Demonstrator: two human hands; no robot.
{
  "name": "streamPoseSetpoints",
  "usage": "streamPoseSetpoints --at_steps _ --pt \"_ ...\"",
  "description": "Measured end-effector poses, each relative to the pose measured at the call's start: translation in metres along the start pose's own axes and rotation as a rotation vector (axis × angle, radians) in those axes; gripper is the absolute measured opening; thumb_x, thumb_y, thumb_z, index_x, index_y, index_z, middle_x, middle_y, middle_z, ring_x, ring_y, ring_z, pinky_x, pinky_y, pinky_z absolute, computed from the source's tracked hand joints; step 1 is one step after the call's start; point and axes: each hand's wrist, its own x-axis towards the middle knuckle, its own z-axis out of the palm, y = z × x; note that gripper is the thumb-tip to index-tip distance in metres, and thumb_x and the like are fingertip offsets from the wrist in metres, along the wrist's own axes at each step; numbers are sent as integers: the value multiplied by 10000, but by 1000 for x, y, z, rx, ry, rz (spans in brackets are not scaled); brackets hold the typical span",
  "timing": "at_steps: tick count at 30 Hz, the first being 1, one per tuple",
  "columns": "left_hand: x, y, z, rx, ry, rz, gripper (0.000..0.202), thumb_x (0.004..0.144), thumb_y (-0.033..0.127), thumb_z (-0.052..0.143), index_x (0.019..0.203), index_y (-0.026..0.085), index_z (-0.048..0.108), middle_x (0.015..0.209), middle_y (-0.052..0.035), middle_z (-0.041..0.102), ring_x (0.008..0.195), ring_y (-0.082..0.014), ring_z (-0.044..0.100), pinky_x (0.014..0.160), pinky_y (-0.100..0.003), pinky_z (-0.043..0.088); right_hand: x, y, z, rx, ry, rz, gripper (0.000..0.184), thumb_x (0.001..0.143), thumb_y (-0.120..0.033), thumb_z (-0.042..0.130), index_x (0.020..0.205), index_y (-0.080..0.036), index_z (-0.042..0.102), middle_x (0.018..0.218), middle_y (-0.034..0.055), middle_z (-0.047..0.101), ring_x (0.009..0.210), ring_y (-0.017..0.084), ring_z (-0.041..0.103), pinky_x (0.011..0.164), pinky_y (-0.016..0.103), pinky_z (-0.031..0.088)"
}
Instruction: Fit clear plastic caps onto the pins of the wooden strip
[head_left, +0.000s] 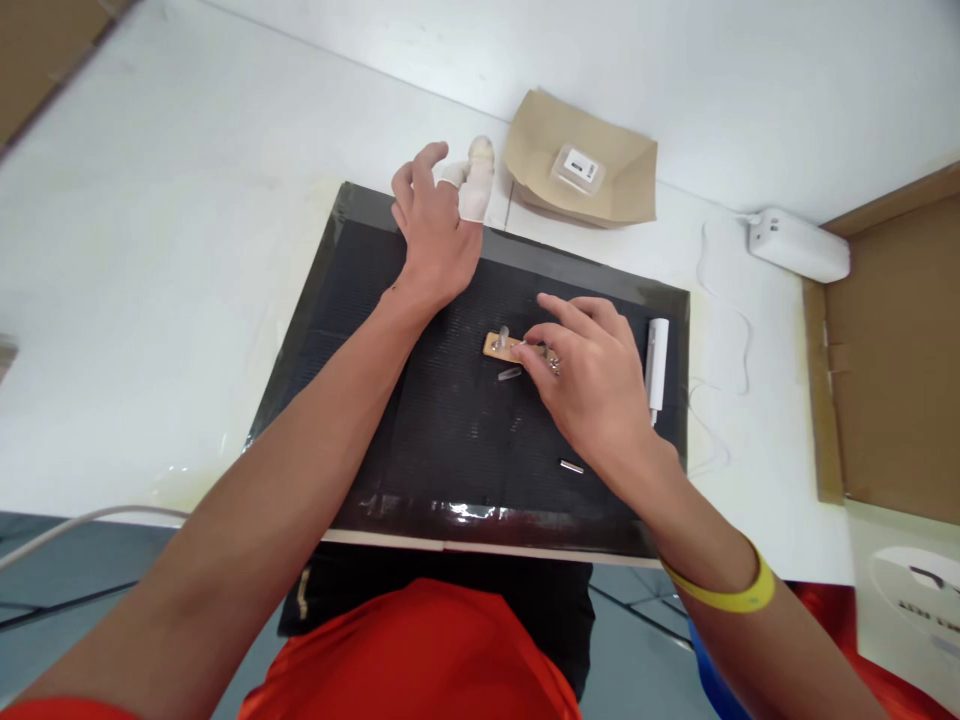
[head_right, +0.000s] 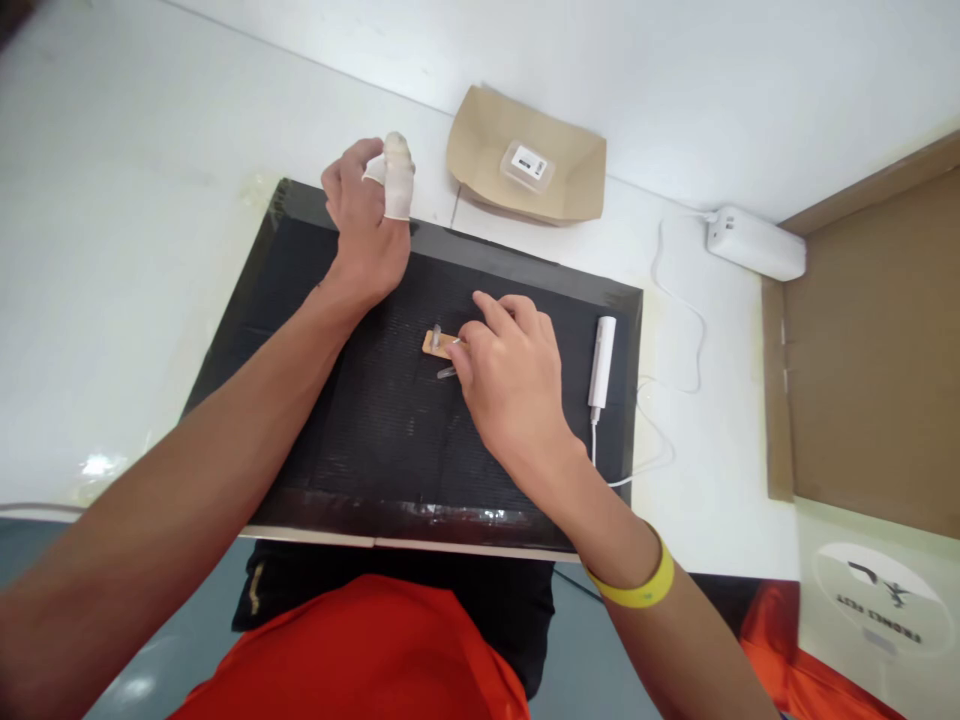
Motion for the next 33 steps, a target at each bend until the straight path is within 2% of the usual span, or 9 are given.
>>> streamPoseSetpoints --at_steps 3,7,11,15,21,26,29,33 --pt "-2 7 -2 24 -20 -50 217 1102 440 505 1148 277 640 1568 -60 521 1546 -285 300 1312 -514 226 0 0 0 11 -3 -25 134 961 -214 683 947 -169 808 1314 101 769 1158 315 620 979 489 523" --pt "-3 9 -3 43 -43 -47 305 1126 463 425 1208 243 621 1606 -89 481 1564 -290 279 1315 -512 209 2 0 -2 10 -33 -16 154 975 -212 661 952 -170 807 1305 93 775 1153 314 628 980 496 516" --pt "-4 5 -3 34 -23 -25 271 1117 474 446 1165 280 628 1578 -55 510 1561 -295 307 1312 -529 237 2 -1 -2 -4 -43 -22 178 989 -198 630 964 -167 804 1291 86 782 1135 319 640 961 497 514" --pt "-2 1 -1 22 -3 -18 249 1100 481 480 1123 292 641 1555 -35 528 1561 -284 319 1321 -528 247 0 0 -4 -10 -51 -23 134 961 -202 683 1015 -158 797 1289 92 783 1128 319 640 963 497 515" --pt "-4 3 -3 44 -22 -26 250 1093 502 488 1143 304 632 1574 -26 510 1568 -276 303 1337 -505 233 -2 0 -13 -39 -19 -28 161 920 -215 742 1070 -165 769 1318 108 767 1150 322 640 979 483 517" --pt "-6 6 -4 57 -22 -27 312 1114 536 406 1133 310 621 1574 -26 519 1563 -261 306 1322 -488 257 -18 -19 -21 -212 103 -27 78 949 -293 715 973 -219 720 1512 147 635 1324 351 572 1045 505 451" --pt "-4 4 -3 58 -25 -15 344 1119 542 375 1113 298 618 1581 -33 515 1559 -265 304 1315 -495 259 -34 -35 -18 -309 177 -42 104 973 -284 682 894 -217 689 1512 161 632 1331 333 565 1055 491 409" --pt "0 -3 0 42 -18 -12 302 1108 525 426 1189 288 596 1557 -54 535 1546 -274 314 1305 -526 268 -53 -50 -4 -321 190 95 169 1009 -355 628 892 -241 672 1547 163 599 1330 365 555 1033 546 377"
